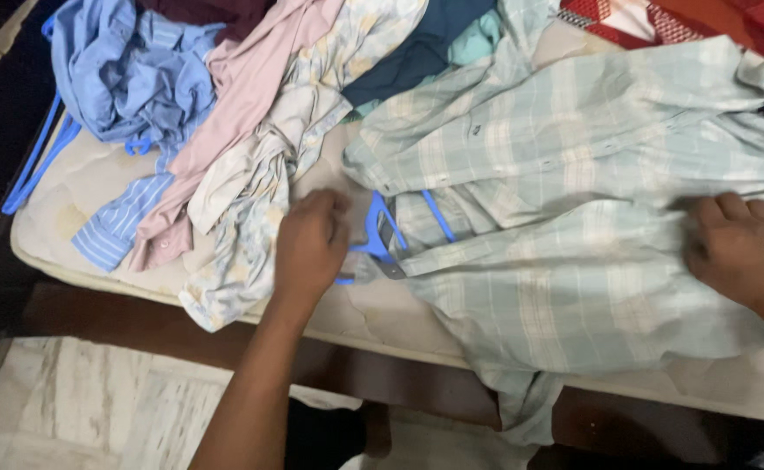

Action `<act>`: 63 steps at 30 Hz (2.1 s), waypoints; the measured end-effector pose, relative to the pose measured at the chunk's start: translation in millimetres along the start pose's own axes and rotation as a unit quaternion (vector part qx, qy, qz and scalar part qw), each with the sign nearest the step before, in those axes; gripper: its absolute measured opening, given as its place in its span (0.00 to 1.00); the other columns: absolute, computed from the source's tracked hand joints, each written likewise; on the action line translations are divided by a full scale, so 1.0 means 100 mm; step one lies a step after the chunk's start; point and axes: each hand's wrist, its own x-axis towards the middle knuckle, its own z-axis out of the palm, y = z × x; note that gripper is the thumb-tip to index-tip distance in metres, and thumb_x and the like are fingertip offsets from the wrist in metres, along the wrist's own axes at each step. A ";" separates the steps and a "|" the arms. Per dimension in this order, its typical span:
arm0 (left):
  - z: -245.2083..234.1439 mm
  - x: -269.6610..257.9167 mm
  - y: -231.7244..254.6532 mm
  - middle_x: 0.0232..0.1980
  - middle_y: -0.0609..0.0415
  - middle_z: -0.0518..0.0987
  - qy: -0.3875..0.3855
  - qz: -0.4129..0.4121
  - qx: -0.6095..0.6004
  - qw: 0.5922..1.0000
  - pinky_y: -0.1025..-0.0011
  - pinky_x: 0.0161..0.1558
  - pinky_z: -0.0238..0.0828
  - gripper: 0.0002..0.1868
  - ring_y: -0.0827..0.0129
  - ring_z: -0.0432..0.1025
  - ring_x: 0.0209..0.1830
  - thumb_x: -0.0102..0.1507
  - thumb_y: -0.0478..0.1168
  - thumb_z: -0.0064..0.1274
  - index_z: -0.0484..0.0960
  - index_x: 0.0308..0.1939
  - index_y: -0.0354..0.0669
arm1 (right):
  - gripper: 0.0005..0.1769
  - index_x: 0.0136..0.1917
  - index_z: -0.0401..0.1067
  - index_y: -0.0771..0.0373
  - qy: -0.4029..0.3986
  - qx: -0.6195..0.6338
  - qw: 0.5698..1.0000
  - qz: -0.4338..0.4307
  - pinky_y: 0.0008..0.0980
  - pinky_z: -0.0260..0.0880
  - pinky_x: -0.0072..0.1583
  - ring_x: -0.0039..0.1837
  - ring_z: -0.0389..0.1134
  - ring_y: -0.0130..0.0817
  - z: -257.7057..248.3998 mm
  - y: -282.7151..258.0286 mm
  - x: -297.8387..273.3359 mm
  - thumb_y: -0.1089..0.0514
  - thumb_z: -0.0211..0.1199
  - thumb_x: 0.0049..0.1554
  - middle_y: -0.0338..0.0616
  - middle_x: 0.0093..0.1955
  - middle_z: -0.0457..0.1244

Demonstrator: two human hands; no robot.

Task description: The person places a striped polo shirt onto a blue hanger and adjusts it on a bed. They then pick up a light-colored checkered shirt, button it, and place it onto another hanger. The person continues to handle the shirts and hangers on the bed.

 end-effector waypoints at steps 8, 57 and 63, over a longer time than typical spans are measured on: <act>0.99 0.06 -0.72 0.44 0.50 0.84 -0.137 -0.148 -0.281 0.938 0.69 0.44 0.76 0.18 0.69 0.80 0.42 0.62 0.37 0.62 0.79 0.52 0.28 | 0.25 0.65 0.69 0.58 0.152 0.383 0.885 -0.218 0.49 0.58 0.72 0.69 0.63 0.48 -0.91 -1.50 0.10 0.50 0.66 0.55 0.49 0.66 0.64; 0.28 0.32 0.27 0.62 0.48 0.70 -0.032 0.028 0.011 0.999 0.53 0.59 0.62 0.16 0.48 0.64 0.63 0.54 0.31 0.60 0.82 0.46 0.46 | 0.24 0.43 0.80 0.56 -0.085 0.360 0.928 -0.035 0.51 0.73 0.48 0.45 0.72 0.54 -1.40 -2.56 0.50 0.37 0.54 0.61 0.53 0.39 0.70; 0.43 0.25 0.22 0.84 0.52 0.51 -0.024 0.070 0.089 0.993 0.45 0.74 0.44 0.19 0.45 0.42 0.84 0.53 0.28 0.58 0.88 0.46 0.53 | 0.16 0.53 0.77 0.57 -0.011 0.407 0.912 -0.049 0.52 0.71 0.49 0.49 0.71 0.54 -1.22 -2.27 0.51 0.45 0.58 0.61 0.51 0.47 0.70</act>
